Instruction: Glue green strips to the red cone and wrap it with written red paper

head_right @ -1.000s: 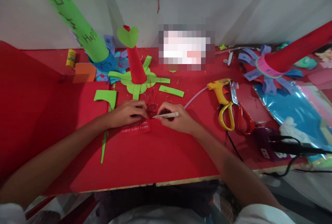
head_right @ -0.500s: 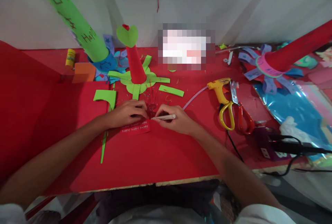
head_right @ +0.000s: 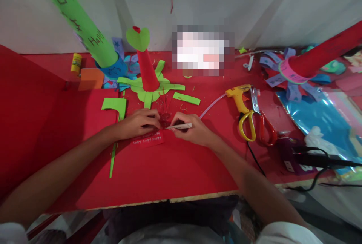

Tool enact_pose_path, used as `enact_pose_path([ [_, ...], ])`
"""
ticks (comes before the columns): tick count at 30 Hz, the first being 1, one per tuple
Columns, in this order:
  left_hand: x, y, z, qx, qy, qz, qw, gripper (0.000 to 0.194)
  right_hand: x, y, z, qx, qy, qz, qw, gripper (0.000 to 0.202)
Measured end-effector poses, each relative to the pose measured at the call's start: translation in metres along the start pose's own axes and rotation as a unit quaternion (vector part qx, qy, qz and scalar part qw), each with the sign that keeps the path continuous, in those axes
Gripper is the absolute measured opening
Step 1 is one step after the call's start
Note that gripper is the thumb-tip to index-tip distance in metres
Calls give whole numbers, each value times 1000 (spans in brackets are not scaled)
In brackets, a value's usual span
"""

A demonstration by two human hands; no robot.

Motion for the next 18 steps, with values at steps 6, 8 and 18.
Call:
enact_pose_path([
  [6,0,0,0,5,-9,1,1000,23,0,0,0,7,3,-5,1000,10],
  [8,0,0,0,7,-11,-2,1000,22,-1,0,0,2,3,-2,1000,10],
  [18,0,0,0,-1,-3,-3,1000,23,0,-1,0,-7,3,-2,1000,4],
])
Point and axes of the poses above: each hand's wrist, its own z-axis away from the middle knuckle, its own y-axis out of the palm, x = y × z, the point moved 3 cm from there along -z, towards the middle knuckle, and after that the axes turned 14 degrees about -x, right-handed, at the moved point
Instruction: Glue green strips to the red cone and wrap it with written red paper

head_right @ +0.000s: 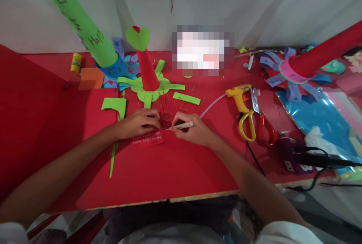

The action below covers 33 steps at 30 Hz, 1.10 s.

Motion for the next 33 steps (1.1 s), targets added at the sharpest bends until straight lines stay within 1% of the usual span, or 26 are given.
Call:
enact_pose_path([
  [5,-2,-2,0,5,-1,0,1000,23,-1,-1,-1,-25,-10,5,1000,8],
  [11,-1,-1,0,9,-11,-6,1000,24,-2,0,-1,-6,-10,6,1000,5],
  [17,-2,-1,0,9,-6,-7,1000,23,-1,-1,-2,-34,-27,30,999,6],
  [23,-2,-1,-1,9,-6,-5,1000,23,0,-1,-2,-16,-17,22,1000,5],
  [29,-2,-1,0,8,-3,-5,1000,24,-1,-1,-1,-22,-16,17,999,5],
  [33,-1,-1,0,7,-5,-8,1000,24,-1,0,-1,-8,-11,15,1000,5],
])
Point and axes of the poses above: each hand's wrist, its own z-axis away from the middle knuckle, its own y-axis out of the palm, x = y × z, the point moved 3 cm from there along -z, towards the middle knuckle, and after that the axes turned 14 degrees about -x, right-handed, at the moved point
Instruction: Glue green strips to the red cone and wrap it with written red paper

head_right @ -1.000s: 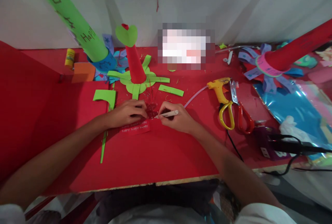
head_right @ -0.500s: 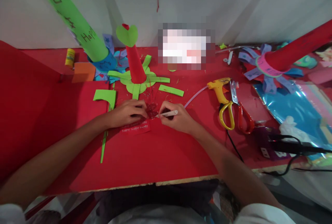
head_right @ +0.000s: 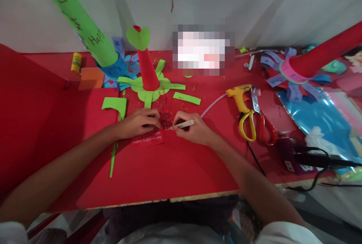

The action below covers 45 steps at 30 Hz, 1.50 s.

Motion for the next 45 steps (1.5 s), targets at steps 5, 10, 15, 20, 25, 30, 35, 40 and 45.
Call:
enact_pose_path([
  [5,0,-1,0,-4,5,4,1000,23,2,-2,-1,-20,-10,-6,1000,5],
  [10,-1,-2,-1,-4,3,10,1000,23,4,-4,-3,-53,-3,-8,999,9],
  [15,-1,-1,-1,0,2,6,1000,23,2,-3,-4,-59,-1,5,998,9],
  [20,-1,-1,-1,3,-3,4,1000,24,0,-2,-3,-39,-8,-2,999,10],
  [25,0,-1,-1,1,0,10,1000,23,2,-4,-3,-38,-16,3,999,10],
  [30,0,-1,-1,-2,1,5,1000,23,1,-4,-2,-52,-2,-5,999,11],
  [35,-1,-1,-1,-7,10,8,1000,23,1,-4,-2,-70,-1,-4,998,10],
  [40,0,0,-1,-2,4,8,1000,23,2,-5,-3,-83,7,12,996,11],
  [45,-1,-1,-1,-2,0,8,1000,23,2,-4,-2,-60,3,1,998,10],
])
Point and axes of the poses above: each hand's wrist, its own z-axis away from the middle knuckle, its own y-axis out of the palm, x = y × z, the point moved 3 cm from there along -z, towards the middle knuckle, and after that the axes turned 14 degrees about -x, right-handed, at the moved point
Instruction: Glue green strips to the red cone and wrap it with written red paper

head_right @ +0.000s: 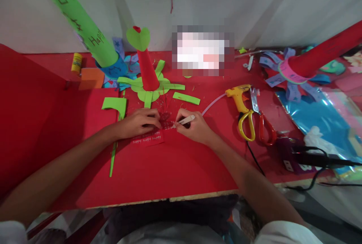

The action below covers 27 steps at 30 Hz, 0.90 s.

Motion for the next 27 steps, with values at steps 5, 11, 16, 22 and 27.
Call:
enact_pose_path([
  [5,0,0,0,-6,6,-3,1000,23,0,0,0,-17,6,1,1000,10],
  [11,0,1,0,-11,14,-1,1000,22,1,0,0,-12,3,3,1000,10],
  [16,0,0,0,-8,8,4,1000,24,2,0,-1,7,-4,-15,1000,10],
  [22,1,1,1,-11,7,6,1000,23,1,-1,-1,-15,4,-2,1000,11],
  [27,1,1,1,-5,8,4,1000,24,0,-2,-1,-42,3,-2,999,11],
])
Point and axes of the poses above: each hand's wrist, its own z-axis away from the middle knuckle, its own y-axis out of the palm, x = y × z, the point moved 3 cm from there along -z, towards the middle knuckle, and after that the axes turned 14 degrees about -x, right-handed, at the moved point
